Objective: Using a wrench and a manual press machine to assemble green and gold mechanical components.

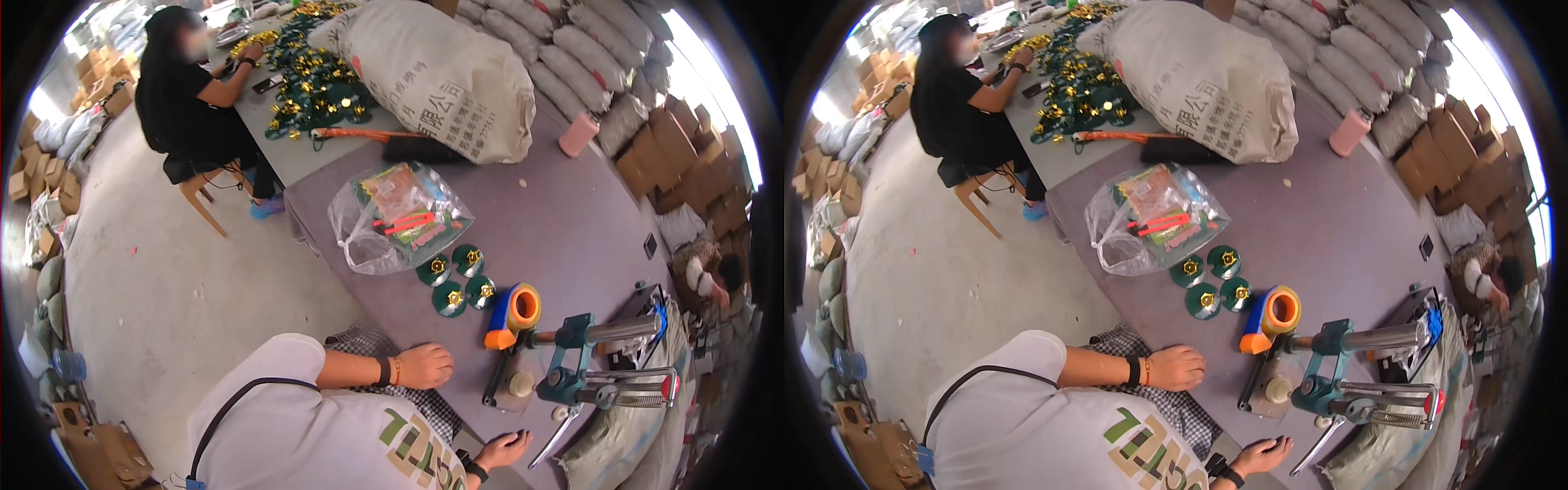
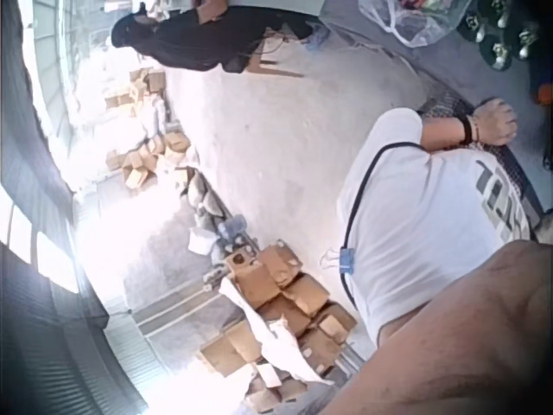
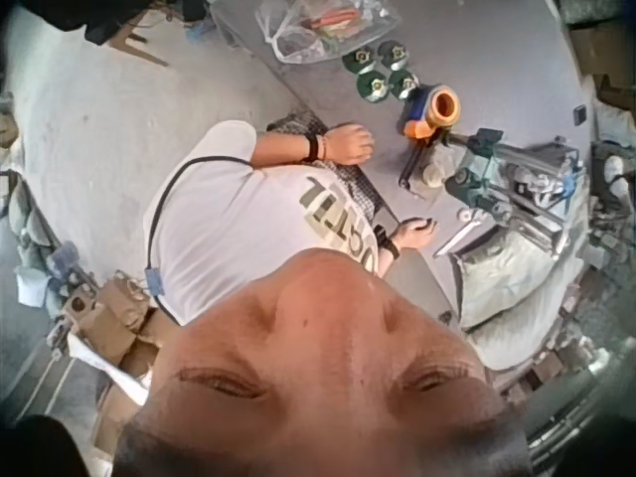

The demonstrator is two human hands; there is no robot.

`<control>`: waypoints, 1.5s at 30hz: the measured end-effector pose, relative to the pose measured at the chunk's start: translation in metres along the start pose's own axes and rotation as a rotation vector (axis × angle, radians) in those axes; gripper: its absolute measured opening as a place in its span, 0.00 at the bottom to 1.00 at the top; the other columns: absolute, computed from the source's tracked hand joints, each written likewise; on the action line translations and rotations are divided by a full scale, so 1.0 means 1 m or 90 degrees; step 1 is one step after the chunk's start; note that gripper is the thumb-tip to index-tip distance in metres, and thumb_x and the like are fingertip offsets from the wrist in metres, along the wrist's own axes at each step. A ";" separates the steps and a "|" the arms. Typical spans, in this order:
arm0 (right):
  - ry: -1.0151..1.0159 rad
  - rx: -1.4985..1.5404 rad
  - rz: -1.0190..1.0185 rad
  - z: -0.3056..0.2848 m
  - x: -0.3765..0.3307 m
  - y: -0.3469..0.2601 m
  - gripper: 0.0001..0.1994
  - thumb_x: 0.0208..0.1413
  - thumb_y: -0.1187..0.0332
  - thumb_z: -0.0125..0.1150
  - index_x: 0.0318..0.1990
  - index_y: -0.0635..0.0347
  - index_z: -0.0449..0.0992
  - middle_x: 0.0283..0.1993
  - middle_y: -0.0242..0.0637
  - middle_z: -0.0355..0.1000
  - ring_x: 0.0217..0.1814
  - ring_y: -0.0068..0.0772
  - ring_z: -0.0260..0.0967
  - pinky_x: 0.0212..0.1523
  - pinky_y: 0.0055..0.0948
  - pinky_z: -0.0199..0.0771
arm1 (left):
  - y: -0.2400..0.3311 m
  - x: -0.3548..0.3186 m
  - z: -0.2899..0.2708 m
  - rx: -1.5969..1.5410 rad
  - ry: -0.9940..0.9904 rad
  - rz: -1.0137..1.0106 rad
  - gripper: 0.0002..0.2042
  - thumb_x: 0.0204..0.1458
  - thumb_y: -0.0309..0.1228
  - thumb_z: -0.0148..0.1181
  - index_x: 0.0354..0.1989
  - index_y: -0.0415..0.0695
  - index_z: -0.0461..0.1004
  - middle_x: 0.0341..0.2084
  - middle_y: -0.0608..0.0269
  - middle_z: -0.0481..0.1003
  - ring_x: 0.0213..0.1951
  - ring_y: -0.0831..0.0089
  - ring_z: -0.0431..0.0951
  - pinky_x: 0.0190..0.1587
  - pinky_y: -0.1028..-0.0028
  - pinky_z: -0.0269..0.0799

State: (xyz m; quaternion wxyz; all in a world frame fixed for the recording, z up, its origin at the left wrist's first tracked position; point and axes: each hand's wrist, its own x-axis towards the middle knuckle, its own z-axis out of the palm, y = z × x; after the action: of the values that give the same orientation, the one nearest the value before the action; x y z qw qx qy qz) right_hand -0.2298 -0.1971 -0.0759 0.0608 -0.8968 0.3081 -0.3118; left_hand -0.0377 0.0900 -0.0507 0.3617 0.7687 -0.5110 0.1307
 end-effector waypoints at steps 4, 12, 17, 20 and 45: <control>-0.016 -0.031 0.012 -0.008 -0.003 -0.007 0.17 0.57 0.68 0.44 0.48 0.74 0.69 0.54 0.54 0.66 0.58 0.54 0.61 0.59 0.43 0.59 | -0.004 0.001 0.000 -0.024 0.005 0.015 0.06 0.47 0.32 0.55 0.30 0.43 0.71 0.32 0.63 0.71 0.39 0.68 0.70 0.46 0.69 0.64; -0.014 -0.037 0.005 -0.007 -0.011 0.004 0.17 0.56 0.67 0.44 0.46 0.73 0.70 0.54 0.54 0.66 0.57 0.53 0.61 0.59 0.44 0.59 | -0.048 0.014 -0.089 0.060 0.127 -0.221 0.12 0.48 0.35 0.57 0.40 0.44 0.72 0.46 0.52 0.69 0.52 0.54 0.67 0.52 0.59 0.64; -0.014 -0.053 0.000 -0.010 -0.011 0.000 0.18 0.57 0.65 0.42 0.46 0.72 0.70 0.55 0.51 0.66 0.58 0.52 0.61 0.58 0.44 0.59 | -0.141 0.031 -0.141 -0.068 -0.010 -0.396 0.13 0.51 0.34 0.54 0.42 0.41 0.72 0.38 0.51 0.72 0.43 0.53 0.71 0.47 0.61 0.66; -0.023 -0.041 0.029 -0.010 -0.009 0.000 0.19 0.57 0.64 0.41 0.46 0.71 0.71 0.55 0.52 0.66 0.59 0.53 0.60 0.60 0.45 0.57 | -0.203 0.052 -0.152 0.251 -0.179 -0.371 0.15 0.53 0.32 0.49 0.47 0.42 0.70 0.38 0.52 0.72 0.43 0.52 0.71 0.47 0.60 0.66; 0.020 0.033 0.085 -0.025 0.000 -0.005 0.16 0.41 0.71 0.55 0.41 0.60 0.73 0.51 0.43 0.68 0.58 0.46 0.62 0.57 0.45 0.61 | -0.188 0.017 -0.128 0.193 -0.208 -0.185 0.25 0.40 0.16 0.50 0.52 0.37 0.68 0.51 0.42 0.66 0.55 0.47 0.64 0.59 0.58 0.57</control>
State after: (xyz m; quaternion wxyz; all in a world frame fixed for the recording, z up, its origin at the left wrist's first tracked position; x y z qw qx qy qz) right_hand -0.2420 -0.1909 -0.0548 0.0999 -0.8675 0.3597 -0.3288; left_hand 0.1567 0.2075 -0.0302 0.1701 0.8904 -0.4214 0.0266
